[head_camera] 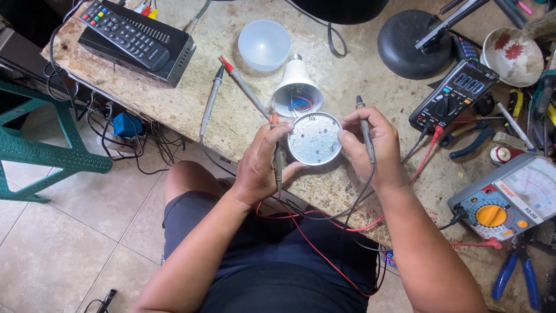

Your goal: Testing an LED bulb circuit board using a digital multimeter and probes to diagnose faults.

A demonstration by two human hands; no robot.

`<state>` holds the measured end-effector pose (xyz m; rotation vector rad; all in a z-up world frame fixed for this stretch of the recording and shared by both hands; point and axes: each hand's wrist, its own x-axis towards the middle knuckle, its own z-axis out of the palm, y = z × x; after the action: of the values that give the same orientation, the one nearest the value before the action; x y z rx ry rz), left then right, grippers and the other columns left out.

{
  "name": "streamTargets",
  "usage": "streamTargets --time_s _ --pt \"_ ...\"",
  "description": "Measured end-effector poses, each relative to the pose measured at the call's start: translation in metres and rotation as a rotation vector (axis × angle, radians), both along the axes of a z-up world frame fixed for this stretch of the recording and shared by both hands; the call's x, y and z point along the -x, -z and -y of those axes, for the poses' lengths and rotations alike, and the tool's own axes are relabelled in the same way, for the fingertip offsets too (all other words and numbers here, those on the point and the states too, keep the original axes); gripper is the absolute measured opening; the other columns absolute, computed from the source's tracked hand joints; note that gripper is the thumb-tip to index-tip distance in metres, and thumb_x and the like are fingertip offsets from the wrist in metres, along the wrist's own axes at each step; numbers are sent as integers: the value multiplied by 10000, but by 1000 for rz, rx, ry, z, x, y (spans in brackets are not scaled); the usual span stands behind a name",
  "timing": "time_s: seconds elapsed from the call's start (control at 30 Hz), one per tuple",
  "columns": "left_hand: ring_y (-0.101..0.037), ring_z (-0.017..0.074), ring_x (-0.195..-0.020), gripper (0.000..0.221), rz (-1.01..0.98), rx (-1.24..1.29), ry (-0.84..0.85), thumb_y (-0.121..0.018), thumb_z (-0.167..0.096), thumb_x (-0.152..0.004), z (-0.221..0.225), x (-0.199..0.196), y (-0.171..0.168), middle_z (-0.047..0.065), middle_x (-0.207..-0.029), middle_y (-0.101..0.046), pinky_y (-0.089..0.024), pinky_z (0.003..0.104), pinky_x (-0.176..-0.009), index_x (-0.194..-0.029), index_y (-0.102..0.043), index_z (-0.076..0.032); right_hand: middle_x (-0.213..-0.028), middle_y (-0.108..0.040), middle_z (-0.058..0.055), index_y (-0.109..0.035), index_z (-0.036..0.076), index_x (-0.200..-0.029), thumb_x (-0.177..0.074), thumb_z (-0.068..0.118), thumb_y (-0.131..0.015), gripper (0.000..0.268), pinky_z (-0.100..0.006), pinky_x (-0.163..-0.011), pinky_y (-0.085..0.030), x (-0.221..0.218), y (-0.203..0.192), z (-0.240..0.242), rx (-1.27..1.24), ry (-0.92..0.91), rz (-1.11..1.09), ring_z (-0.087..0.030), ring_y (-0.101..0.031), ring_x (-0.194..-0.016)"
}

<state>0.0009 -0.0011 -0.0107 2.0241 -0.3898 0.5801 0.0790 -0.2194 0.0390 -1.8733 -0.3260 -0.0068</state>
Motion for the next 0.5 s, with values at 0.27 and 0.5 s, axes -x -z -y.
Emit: streamTargets --time_s 0.27,0.5 --pt "-674 417 -1115 795 2 46 11 -914 -187 -785 -2 0 -1 191 -1253 -580 -590 540 -941 -1437 -460 -157 -887 -707 -110 -683 42 -1040 -854 25 -728 192 -283 -748 -565 -1 1 1 27 -8 -13 -131 -661 -806" --pt "-692 380 -1066 783 1 57 -10 -943 -321 -740 -3 0 1 139 -1183 -600 -593 502 -926 -1385 -523 -178 -880 -703 -113 -695 41 -1024 -856 22 -719 171 -290 -743 -564 0 0 0 65 -10 -8 -143 -665 -807"
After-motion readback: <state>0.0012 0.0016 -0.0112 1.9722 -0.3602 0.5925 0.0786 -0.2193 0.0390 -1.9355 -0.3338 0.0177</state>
